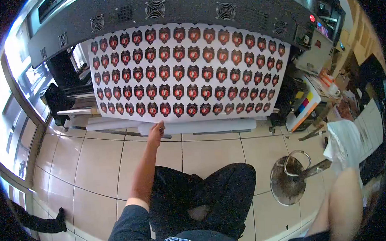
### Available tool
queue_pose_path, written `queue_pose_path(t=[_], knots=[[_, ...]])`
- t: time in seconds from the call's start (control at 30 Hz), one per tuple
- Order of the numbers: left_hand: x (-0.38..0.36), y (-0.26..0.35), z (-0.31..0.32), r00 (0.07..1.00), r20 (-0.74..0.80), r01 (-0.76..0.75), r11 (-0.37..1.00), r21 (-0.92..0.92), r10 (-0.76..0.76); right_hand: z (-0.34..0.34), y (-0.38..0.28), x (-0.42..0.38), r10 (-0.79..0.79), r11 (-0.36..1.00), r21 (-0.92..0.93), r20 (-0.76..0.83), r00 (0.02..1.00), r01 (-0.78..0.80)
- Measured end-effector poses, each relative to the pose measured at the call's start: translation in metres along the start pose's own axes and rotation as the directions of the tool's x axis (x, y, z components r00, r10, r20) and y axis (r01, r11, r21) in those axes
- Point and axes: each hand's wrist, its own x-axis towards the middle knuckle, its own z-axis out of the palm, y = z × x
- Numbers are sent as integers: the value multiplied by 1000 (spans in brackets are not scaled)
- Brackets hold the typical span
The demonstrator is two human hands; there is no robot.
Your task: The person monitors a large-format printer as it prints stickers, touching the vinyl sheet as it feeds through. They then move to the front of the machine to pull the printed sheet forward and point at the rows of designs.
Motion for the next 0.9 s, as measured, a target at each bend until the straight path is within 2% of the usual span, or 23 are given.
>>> queue_pose_path(t=[0.03, 0.1, 0.17, 0.2, 0.23, 0.3, 0.37, 0.43, 0.57, 0.6, 0.63, 0.7, 0.73, 0.8, 0.83, 0.87, 0.9], knots=[[4, -2, 0, 999, 38, 1, 999, 32, -2, 5, -6, 2, -6, 1000, 23, 33, 999, 5], [12, -7, 8, 999, 13, -48, 999, 4, 48, 11, -15, 4, -27, 998, 58, 83, 996, 23], [23, -1, 14, 997, -78, -8, 998, 70, 14, 20, -24, 3, -53, 996, 83, 103, 993, 44], [47, -17, -3, 999, 9, -47, 991, 123, 46, 23, -25, 2, -70, 994, 95, 109, 992, 60], [43, -12, 0, 997, 20, -70, 990, 120, 69, 22, -31, -1, -77, 992, 103, 113, 991, 66], [42, -14, 3, 997, -57, -46, 987, 153, 56, 27, -37, -3, -104, 988, 126, 120, 987, 89], [65, -30, -4, 995, 5, -100, 984, 150, 100, 34, -40, -4, -114, 986, 139, 133, 984, 96], [77, -34, -4, 1000, -4, -29, 999, -13, 29, 37, -43, -7, -124, 984, 148, 139, 983, 103], [77, -30, -8, 994, 108, 8, 995, -96, 3, 39, -50, -15, -124, 981, 164, 145, 982, 100], [73, -24, -13, 998, 54, 31, 998, 61, -35, 42, -52, -18, -121, 981, 169, 146, 982, 96], [59, -11, -10, 998, 51, 22, 997, 68, -26, 43, -54, -19, -119, 979, 182, 148, 982, 92], [27, 7, -6, 972, -230, -24, 997, 77, 41, 46, -55, -24, -116, 976, 199, 158, 981, 84], [19, 15, -11, 971, -234, -25, 996, 84, 44, 46, -55, -27, -117, 975, 205, 163, 980, 82], [9, 39, -28, 874, -289, -386, 920, 72, 390, 51, -56, -31, -130, 972, 216, 160, 979, 94], [-3, 69, -32, 819, -155, -542, 833, 110, 553, 56, -57, -31, -130, 970, 226, 160, 979, 92], [-23, 104, -13, 700, -274, -628, 751, 204, 660, 58, -59, -29, -122, 967, 242, 172, 977, 78], [-58, 151, 8, 652, -205, -712, 683, 166, 730, 58, -58, -31, -125, 965, 247, 163, 979, 82]])
